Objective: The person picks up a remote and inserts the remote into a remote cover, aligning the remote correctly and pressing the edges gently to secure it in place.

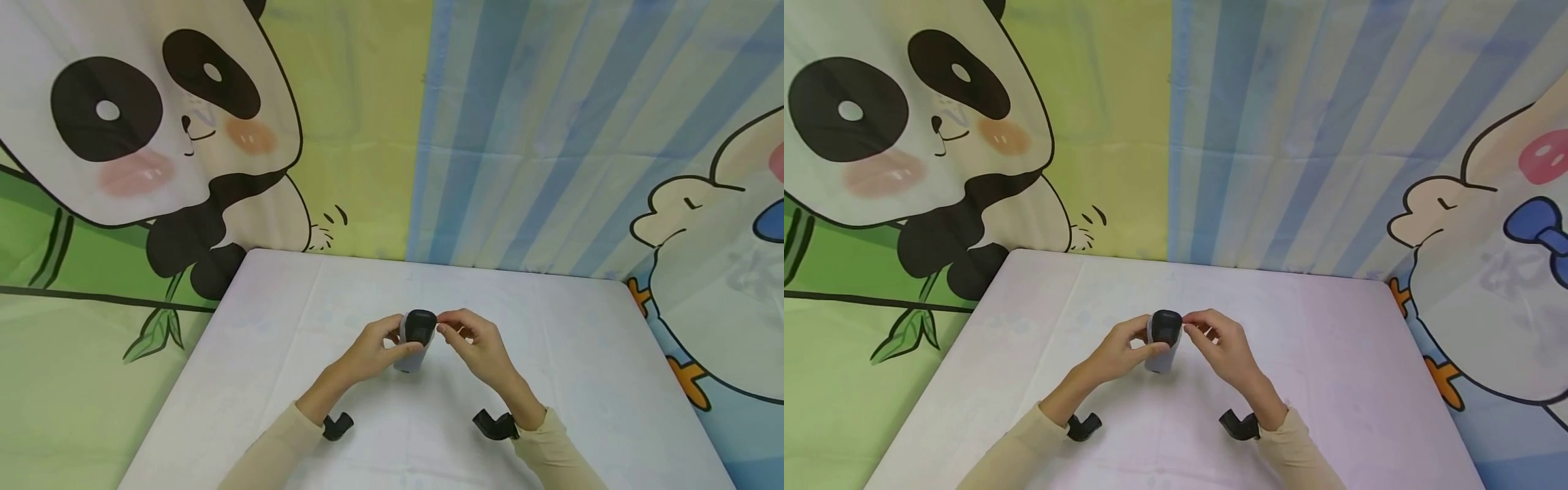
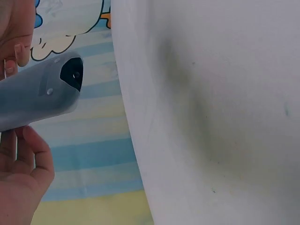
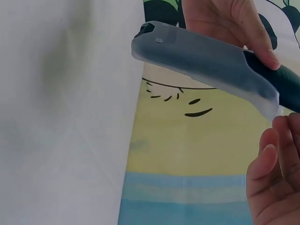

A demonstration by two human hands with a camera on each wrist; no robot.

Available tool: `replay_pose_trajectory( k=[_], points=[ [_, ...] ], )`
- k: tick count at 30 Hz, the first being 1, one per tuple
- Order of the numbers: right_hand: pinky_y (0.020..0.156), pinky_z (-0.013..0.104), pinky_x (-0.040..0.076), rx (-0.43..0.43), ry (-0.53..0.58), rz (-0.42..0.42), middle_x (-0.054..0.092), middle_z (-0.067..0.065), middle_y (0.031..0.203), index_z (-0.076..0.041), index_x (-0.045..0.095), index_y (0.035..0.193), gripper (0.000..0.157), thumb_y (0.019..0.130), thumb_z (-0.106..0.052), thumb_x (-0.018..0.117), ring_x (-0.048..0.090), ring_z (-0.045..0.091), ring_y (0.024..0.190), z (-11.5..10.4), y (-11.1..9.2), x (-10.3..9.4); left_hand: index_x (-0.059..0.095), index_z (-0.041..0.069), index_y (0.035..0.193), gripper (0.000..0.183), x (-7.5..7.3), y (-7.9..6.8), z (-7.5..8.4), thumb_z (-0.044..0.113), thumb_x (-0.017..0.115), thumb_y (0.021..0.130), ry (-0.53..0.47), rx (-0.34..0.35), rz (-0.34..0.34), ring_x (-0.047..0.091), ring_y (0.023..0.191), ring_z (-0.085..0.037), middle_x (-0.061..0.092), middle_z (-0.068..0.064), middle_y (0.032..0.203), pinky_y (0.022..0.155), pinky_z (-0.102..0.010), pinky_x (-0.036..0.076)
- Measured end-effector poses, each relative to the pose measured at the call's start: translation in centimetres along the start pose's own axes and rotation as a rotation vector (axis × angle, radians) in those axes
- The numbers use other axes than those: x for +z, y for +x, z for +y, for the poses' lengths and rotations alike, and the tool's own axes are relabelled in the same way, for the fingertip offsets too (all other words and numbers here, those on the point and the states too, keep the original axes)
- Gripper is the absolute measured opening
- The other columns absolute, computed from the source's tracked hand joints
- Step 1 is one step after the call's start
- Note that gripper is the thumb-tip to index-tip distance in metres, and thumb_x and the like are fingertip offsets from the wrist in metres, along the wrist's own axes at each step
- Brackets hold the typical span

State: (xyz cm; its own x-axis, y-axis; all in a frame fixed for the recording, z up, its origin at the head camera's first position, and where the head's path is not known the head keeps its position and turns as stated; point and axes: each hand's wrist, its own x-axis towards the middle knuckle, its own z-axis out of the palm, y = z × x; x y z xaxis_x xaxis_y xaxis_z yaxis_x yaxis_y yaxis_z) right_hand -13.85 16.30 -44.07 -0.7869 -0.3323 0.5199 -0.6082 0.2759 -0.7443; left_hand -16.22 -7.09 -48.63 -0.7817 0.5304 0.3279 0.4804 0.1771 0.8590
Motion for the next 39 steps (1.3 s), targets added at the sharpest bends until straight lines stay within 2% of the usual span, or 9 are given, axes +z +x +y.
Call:
replay_pose_trajectory(
  k=[4,7,13,18,21,24,28,33,39],
  points=[
    [0.059,0.030,0.051,-0.014,-0.012,-0.032,0.069,0.007,0.092,0.001,0.071,0.109,0.023,0.091,0.014,0.064,0.060,0.018,0.072,0.2,0.1,-0.1,0.062,0.014,0.118,0.027,-0.3,0.0,0.1,0.021,0.073,0.094,-0.004,0.058,-0.065,0.060,0.096,-0.013,0.064,0.005,0.110,0.084,-0.034,0.053],
    [0.057,0.029,0.050,-0.034,-0.015,-0.036,0.067,0.009,0.088,0.008,0.068,0.107,0.023,0.088,0.019,0.063,0.059,0.018,0.069,-1.0,0.4,-0.1,0.061,0.016,0.121,0.030,-0.5,0.0,0.5,0.020,0.073,0.094,0.011,0.094,-0.105,0.059,0.097,-0.018,0.062,0.006,0.110,0.084,-0.036,0.052],
    [0.053,0.026,0.046,-0.175,-0.084,0.059,0.062,0.007,0.087,0.000,0.064,0.098,0.029,0.079,0.022,0.070,0.055,0.015,0.068,0.9,0.2,0.4,0.061,0.019,0.121,0.030,-0.7,-0.1,0.8,0.023,0.073,0.094,0.030,0.088,-0.119,0.058,0.096,-0.018,0.061,0.009,0.108,0.082,-0.038,0.051],
    [0.057,0.020,0.046,-0.257,-0.101,0.066,0.066,0.007,0.090,-0.006,0.071,0.101,0.015,0.090,0.005,0.069,0.053,0.012,0.071,2.2,0.0,0.5,0.060,0.017,0.123,0.031,-0.5,-0.2,0.7,0.021,0.072,0.094,0.025,0.103,-0.126,0.056,0.096,-0.012,0.062,0.007,0.109,0.083,-0.040,0.052],
    [0.056,0.022,0.046,-0.277,-0.092,0.018,0.068,0.005,0.094,-0.006,0.072,0.107,0.016,0.094,0.001,0.066,0.053,0.010,0.071,2.4,-0.1,0.4,0.060,0.018,0.122,0.029,-0.6,-0.3,0.9,0.023,0.071,0.095,0.035,0.098,-0.130,0.056,0.094,-0.015,0.060,0.008,0.107,0.081,-0.038,0.051],
    [0.056,0.022,0.045,-0.281,-0.051,-0.079,0.069,0.004,0.099,-0.004,0.072,0.114,0.022,0.094,0.004,0.064,0.052,0.009,0.071,2.4,-0.2,0.2,0.060,0.020,0.121,0.028,-0.8,-0.4,1.1,0.025,0.071,0.096,0.044,0.093,-0.145,0.055,0.093,-0.022,0.059,0.009,0.106,0.080,-0.038,0.049],
    [0.059,0.024,0.048,-0.245,0.073,-0.231,0.069,0.008,0.100,0.002,0.069,0.116,0.026,0.092,0.011,0.064,0.054,0.011,0.074,2.8,-0.3,-0.1,0.059,0.021,0.118,0.026,-1.0,-0.5,1.4,0.029,0.069,0.097,0.069,0.098,-0.217,0.053,0.094,-0.028,0.056,0.009,0.105,0.079,-0.042,0.048],
    [0.064,0.028,0.052,-0.109,0.267,-0.373,0.067,0.016,0.098,0.009,0.068,0.111,0.028,0.089,0.023,0.057,0.058,0.014,0.081,3.2,-0.4,-0.2,0.060,0.020,0.117,0.024,-1.1,-0.7,1.4,0.032,0.067,0.098,0.097,0.101,-0.312,0.053,0.099,-0.016,0.053,0.008,0.111,0.083,-0.041,0.051],
    [0.065,0.025,0.052,-0.044,0.460,-0.430,0.067,0.012,0.098,0.008,0.068,0.110,0.024,0.093,0.020,0.055,0.058,0.011,0.079,4.2,-0.7,-0.2,0.062,0.021,0.116,0.022,-0.9,-0.8,1.3,0.030,0.068,0.097,0.051,0.092,-0.356,0.051,0.103,-0.009,0.050,0.008,0.116,0.087,-0.037,0.050]
  ],
)
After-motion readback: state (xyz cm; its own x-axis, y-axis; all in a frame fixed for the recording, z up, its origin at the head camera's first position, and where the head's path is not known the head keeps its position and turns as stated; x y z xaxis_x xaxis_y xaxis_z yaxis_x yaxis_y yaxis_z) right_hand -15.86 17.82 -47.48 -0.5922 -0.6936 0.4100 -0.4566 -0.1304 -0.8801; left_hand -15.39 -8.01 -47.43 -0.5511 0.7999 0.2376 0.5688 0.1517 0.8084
